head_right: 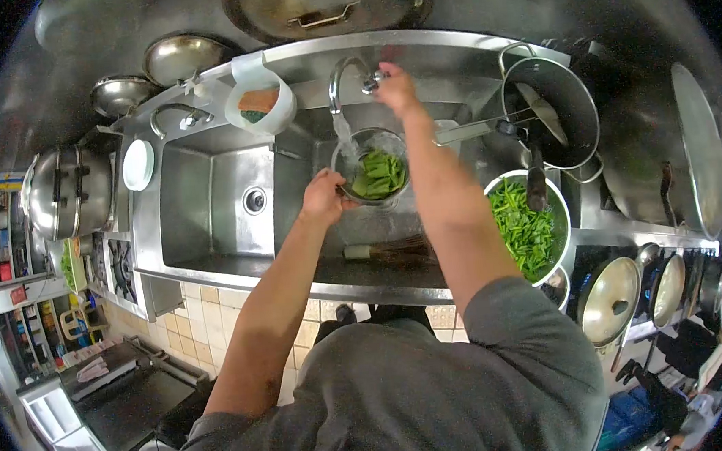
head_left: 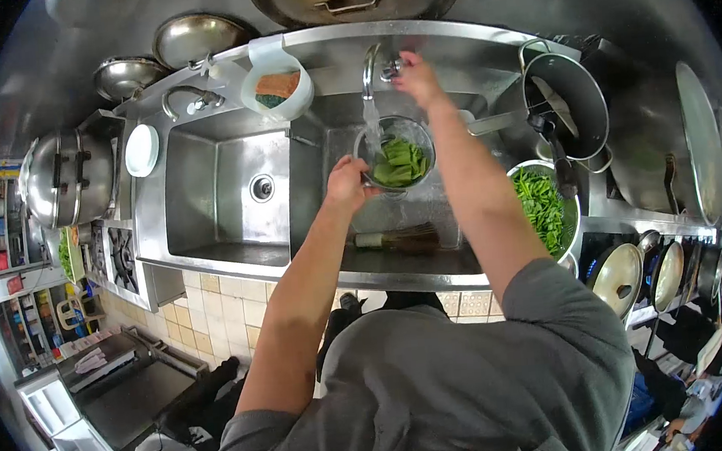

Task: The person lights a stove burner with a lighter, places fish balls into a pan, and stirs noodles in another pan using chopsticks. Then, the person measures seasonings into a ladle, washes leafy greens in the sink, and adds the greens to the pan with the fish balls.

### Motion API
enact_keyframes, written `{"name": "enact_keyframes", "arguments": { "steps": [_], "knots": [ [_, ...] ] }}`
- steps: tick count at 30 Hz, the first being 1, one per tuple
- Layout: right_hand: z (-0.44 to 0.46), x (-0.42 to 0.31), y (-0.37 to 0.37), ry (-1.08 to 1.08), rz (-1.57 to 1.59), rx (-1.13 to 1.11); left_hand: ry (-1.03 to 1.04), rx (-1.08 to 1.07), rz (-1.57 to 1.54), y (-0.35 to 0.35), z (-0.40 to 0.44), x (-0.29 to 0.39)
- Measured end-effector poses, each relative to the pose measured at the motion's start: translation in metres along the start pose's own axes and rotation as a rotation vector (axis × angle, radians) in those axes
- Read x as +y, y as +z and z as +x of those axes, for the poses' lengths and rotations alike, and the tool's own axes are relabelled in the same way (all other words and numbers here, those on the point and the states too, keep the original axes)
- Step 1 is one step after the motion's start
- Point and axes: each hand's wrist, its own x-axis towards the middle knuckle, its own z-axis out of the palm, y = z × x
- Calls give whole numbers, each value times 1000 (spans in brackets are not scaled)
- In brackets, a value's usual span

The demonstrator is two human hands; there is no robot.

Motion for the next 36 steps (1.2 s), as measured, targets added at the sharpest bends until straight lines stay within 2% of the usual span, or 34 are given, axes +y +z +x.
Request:
{"name": "enact_keyframes", "arguments": {
  "steps": [2, 3, 5, 7, 8, 9, 10, 12, 14, 15, 16, 17, 18, 19, 20, 21, 22, 24, 25, 27, 28, 30, 33, 36],
  "knots": [
    [24, 0, -11, 838, 372, -550, 56, -47, 13, -21, -11, -7],
    [22, -7, -12, 844, 375, -562, 54, -33, 11, -28, -17, -8],
    [2, -24, -21, 594, 108, -486, 112, -9, -107, -38, -34, -12],
    [-53, -69, -33, 161, 105, -31, 151, 46, -108, -47, -46, -11],
    [-87, -103, -56, 112, 178, -178, 191, 95, -115, -51, -51, -11],
    [-120, -140, -74, 250, 266, -389, 196, 98, -115, -55, -53, -9],
    [-165, -130, -55, 48, 262, -545, 230, 150, -104, -60, -58, -9],
    [-200, -151, -48, -539, 118, -499, 259, 193, -85, -72, -67, -6],
    [-214, -157, -46, -420, -28, -837, 331, 105, -17, -77, -72, -1],
    [-219, -164, -47, -361, -128, -872, 337, 307, 83, -44, -89, 12],
    [-224, -166, -41, -256, -52, -948, 386, 259, 134, -61, -79, 9],
    [-231, -162, -33, -139, 17, -1012, 445, 394, 256, -59, -74, 9],
    [-243, -157, -23, 64, 286, -1039, 440, 365, 414, -40, -87, 17],
    [-255, -162, -27, 448, 699, -996, 440, 425, 586, -20, -94, 20],
    [-280, -156, -9, 745, 1179, -1048, 646, 373, 1234, -45, -73, 22],
    [-278, -177, -16, 779, 1179, -939, 635, 398, 1567, -26, -76, 31],
    [-273, -201, -20, 710, 1038, -845, 799, 297, 1773, -25, -72, 35],
    [-264, -235, -29, 606, 835, -689, 683, 331, 2070, 20, -95, 36],
    [-256, -244, -35, 565, 751, -630, 708, 305, 2077, 37, -108, 41],
    [-249, -256, -46, 516, 627, -524, 575, 413, 2268, 68, -132, 42],
    [-245, -256, -53, 507, 595, -476, 619, 355, 2282, 75, -139, 39],
    [-246, -259, -60, 506, 598, -398, 837, 272, 2181, 69, -152, 47],
    [-263, -253, -71, 497, 699, -330, 990, 173, 2124, 51, -160, 37],
    [-289, -228, -77, 438, 904, -279, 986, 79, 1924, 33, -169, 9]
  ]
}}
